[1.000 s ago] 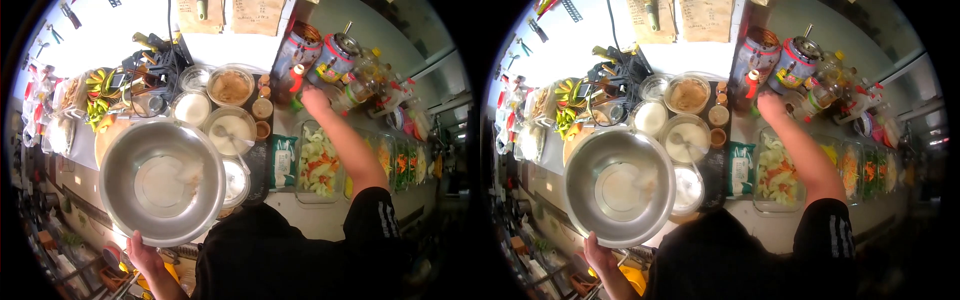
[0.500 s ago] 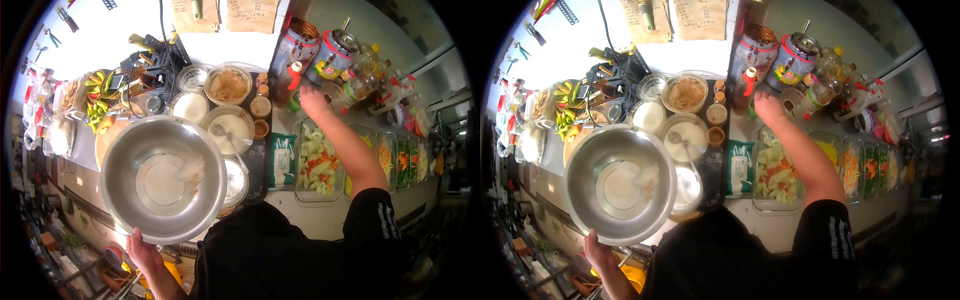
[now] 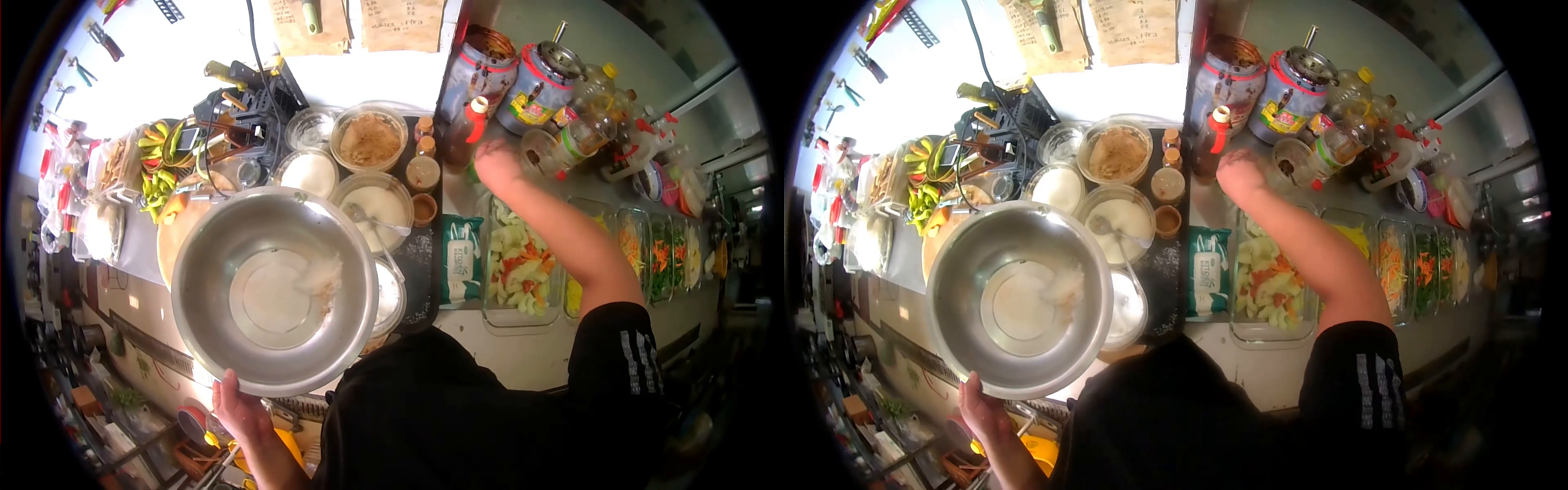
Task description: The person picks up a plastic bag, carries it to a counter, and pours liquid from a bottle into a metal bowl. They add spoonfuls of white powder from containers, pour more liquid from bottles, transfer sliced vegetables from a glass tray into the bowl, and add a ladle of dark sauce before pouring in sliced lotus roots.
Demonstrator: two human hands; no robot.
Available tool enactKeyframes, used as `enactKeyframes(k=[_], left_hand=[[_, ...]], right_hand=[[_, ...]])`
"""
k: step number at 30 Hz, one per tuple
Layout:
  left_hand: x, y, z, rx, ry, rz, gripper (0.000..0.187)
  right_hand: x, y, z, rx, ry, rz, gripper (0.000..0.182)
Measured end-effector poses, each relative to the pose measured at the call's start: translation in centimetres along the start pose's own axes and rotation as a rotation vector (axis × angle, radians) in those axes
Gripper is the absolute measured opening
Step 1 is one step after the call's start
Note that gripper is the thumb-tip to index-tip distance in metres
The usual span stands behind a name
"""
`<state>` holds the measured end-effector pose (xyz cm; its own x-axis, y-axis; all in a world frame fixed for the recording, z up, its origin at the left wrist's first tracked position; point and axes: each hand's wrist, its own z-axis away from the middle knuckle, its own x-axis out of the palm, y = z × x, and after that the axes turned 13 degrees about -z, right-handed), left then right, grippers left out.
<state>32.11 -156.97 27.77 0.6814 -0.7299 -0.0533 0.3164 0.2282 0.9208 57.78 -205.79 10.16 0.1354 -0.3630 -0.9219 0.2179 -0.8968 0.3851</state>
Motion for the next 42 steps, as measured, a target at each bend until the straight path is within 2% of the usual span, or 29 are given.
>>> enactKeyframes(k=[1, 5, 8, 10, 11, 13, 14, 16, 17, 19, 20, 22, 23, 25, 28, 29, 31, 32, 34, 35, 37, 38, 40, 42], left_hand=[[0.0, 0.0, 0.0, -0.002, 0.0, -0.003, 0.02], [-0.2, -0.1, 0.0, -0.003, 0.001, 0.005, 0.02], [-0.2, -0.1, 0.0, -0.001, 0.006, 0.007, 0.02], [-0.1, -0.1, -0.1, 0.002, 0.005, 0.01, 0.02], [-0.1, 0.0, -0.1, 0.001, -0.006, 0.006, 0.02], [-0.3, 0.0, 0.0, 0.0, -0.013, 0.0, 0.02], [-0.3, 0.0, -0.1, 0.002, -0.013, -0.002, 0.021], [-0.4, 0.0, -0.2, 0.005, -0.013, 0.0, 0.021], [-0.6, -0.1, -0.4, 0.002, -0.016, -0.001, 0.022], [-0.8, -0.3, -0.4, 0.0, -0.012, 0.001, 0.022], [-0.8, -0.3, -0.3, 0.001, -0.019, 0.004, 0.023], [-0.7, -0.2, -0.2, 0.003, -0.026, 0.002, 0.024], [-0.5, 0.0, -0.1, 0.005, -0.041, -0.002, 0.024], [-0.4, 0.1, 0.0, 0.006, -0.051, -0.01, 0.024], [-0.5, 0.3, 0.1, 0.005, -0.06, -0.033, 0.024], [-0.4, 0.5, 0.3, -0.002, -0.073, -0.032, 0.024], [-0.4, 0.5, 0.5, -0.005, -0.065, -0.02, 0.024], [-0.5, 0.3, 0.5, 0.006, -0.075, -0.021, 0.023], [-1.0, 0.4, 0.7, 0.014, -0.125, -0.032, 0.02], [-0.8, 0.7, 0.9, 0.008, -0.134, -0.038, 0.02], [-0.8, 0.8, 1.1, 0.001, -0.137, -0.038, 0.02], [-0.9, 0.6, 1.1, -0.004, -0.151, -0.023, 0.02], [-1.1, 0.5, 1.1, -0.009, -0.168, -0.001, 0.02], [-1.3, 0.5, 1.2, 0.001, -0.209, -0.001, 0.021]], right_hand=[[0.2, 0.0, -0.1, -0.016, -0.06, -0.04, 0.034], [-0.4, -0.4, -0.1, -0.014, -0.015, -0.04, 0.034], [-1.8, 0.1, -0.3, 0.026, -0.125, -0.135, 0.033], [-2.1, 1.7, -0.7, 0.354, -0.048, -0.666, 0.032], [-2.5, 2.3, -0.6, 0.35, -0.046, -0.665, 0.032], [-3.0, 3.5, 0.0, 0.66, -0.066, -1.468, 0.034], [-2.1, 4.0, 0.6, 0.659, -0.067, -1.469, 0.034], [0.4, 4.2, 1.9, 0.797, -0.03, -1.865, 0.037], [1.2, 3.7, 2.5, 0.792, -0.029, -1.865, 0.037], [2.8, 2.2, 3.8, 0.595, 0.179, -1.959, 0.05], [3.7, 1.1, 4.2, 0.589, 0.175, -1.961, 0.05], [4.9, -1.1, 4.6, 0.514, 0.189, -1.388, 0.067], [4.5, -1.9, 4.1, 0.514, 0.188, -1.392, 0.067], [3.5, -3.5, 3.1, 0.762, 0.145, -1.222, 0.079], [2.3, -4.3, 2.4, 0.887, 0.1, -1.243, 0.073], [1.7, -4.5, 2.5, 0.879, 0.099, -1.247, 0.073], [0.1, -5.1, 3.1, 0.809, 0.264, -1.325, 0.065], [-0.8, -5.3, 3.1, 0.785, 0.256, -1.336, 0.065], [-3.2, -5.8, 3.5, 0.525, 0.506, -1.386, 0.058], [-5.7, -6.1, 3.5, 0.505, 0.496, -1.396, 0.058], [-12.1, -6.6, 3.4, 0.109, 0.506, -1.218, 0.058], [-14.4, -7.1, 3.5, 0.1, 0.506, -1.217, 0.058], [-18.3, -8.3, 3.6, -0.111, 0.334, -1.206, 0.056], [-20.6, -9.5, 3.8, -0.184, 0.333, -1.187, 0.055]])
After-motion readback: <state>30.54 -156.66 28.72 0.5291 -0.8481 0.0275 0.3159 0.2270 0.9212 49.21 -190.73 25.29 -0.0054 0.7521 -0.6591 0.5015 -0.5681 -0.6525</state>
